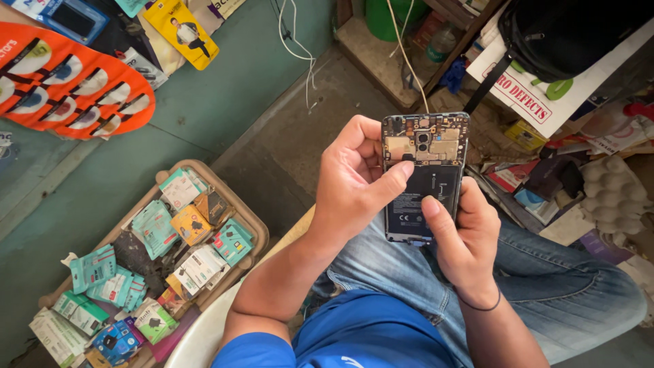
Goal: The person sits on a chair holding a disassembled smartphone with its back cover removed, exposing the battery and internal board. They tap and swipe on a second phone's screen, then use a blue screwdriver to pry and work around the battery of the disassembled phone, reach up to a shelf for an item, and continue prying at the battery edge by hand.
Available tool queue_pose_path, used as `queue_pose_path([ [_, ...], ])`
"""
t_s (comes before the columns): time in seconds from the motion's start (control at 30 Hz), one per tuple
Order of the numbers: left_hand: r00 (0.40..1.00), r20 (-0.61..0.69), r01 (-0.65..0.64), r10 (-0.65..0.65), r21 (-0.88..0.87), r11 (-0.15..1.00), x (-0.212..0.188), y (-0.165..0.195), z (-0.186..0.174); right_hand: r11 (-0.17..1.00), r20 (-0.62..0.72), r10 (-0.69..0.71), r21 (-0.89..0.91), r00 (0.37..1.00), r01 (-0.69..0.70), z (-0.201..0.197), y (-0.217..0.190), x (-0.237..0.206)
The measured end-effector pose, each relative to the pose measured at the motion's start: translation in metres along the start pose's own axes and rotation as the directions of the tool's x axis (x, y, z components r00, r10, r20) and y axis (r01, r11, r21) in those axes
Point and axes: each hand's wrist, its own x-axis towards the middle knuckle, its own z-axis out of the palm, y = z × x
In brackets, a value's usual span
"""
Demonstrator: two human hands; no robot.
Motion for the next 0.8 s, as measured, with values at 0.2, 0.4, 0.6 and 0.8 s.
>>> queue_pose_path([
  [0.2, 1.000, -0.017, -0.005, 0.006, 0.012, 1.000, 0.001, -0.002, -0.001, 0.999, -0.015, 0.035, 0.038, 0.999, -0.035, 0.004, 0.000, 0.001],
  [0.4, 0.999, 0.032, 0.001, -0.002, 0.012, 1.000, 0.002, 0.000, 0.004, 0.998, -0.014, 0.032, 0.057, 0.999, -0.031, 0.008, 0.001, 0.000],
  [0.6, 1.000, 0.031, -0.008, 0.006, 0.085, 0.996, 0.003, -0.002, 0.008, 1.000, -0.008, -0.007, -0.016, 1.000, 0.007, 0.012, 0.003, 0.000],
  [0.8, 1.000, 0.010, -0.019, 0.018, 0.075, 0.997, 0.003, -0.006, 0.008, 1.000, -0.007, 0.011, -0.018, 1.000, -0.011, 0.014, 0.006, -0.001],
])
